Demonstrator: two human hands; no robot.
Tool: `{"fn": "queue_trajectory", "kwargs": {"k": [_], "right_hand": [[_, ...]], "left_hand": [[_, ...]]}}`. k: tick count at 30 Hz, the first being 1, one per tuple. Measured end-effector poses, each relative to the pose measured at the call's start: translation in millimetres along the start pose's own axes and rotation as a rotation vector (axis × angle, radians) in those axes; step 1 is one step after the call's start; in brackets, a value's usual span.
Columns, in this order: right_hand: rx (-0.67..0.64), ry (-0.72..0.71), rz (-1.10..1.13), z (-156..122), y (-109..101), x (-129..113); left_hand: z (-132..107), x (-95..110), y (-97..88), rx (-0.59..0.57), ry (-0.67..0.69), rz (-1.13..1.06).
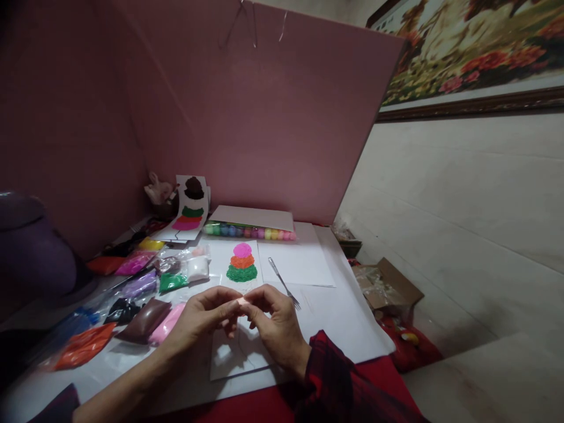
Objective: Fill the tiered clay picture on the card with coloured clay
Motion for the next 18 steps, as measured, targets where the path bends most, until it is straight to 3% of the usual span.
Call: {"fn": "queue_trajectory", "kwargs": {"k": [5,9,13,18], "right_hand": [[0.001,0.046,-0.014,-0.5,0.3,2.2],[0.058,0.114,0.057,3.0,-2.0,5.7],[0.125,0.200,0.143,8.0,-4.2,10.3],[0.177,0.219,0.202,8.5,-4.9,11.6]], "left_hand": [[1.8,3.2,0.8,0.028,0.018,0.048],[-0.3,11.3,-3.1,0.205,0.102,0.061],[-0.8,8.8,-11.0,0.337,0.074,-0.041],[2.4,-1.0,-9.4,0.237,0.032,-0.106]]}}
Point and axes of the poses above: each hand's wrist, its own z-axis towards the middle knuckle, its own y-axis out of the palm, x = y × z, the point moved 4 cm from there along z, towards the middle knuckle, and after that the axes turned 9 degrees about x, right-handed, at the moved point
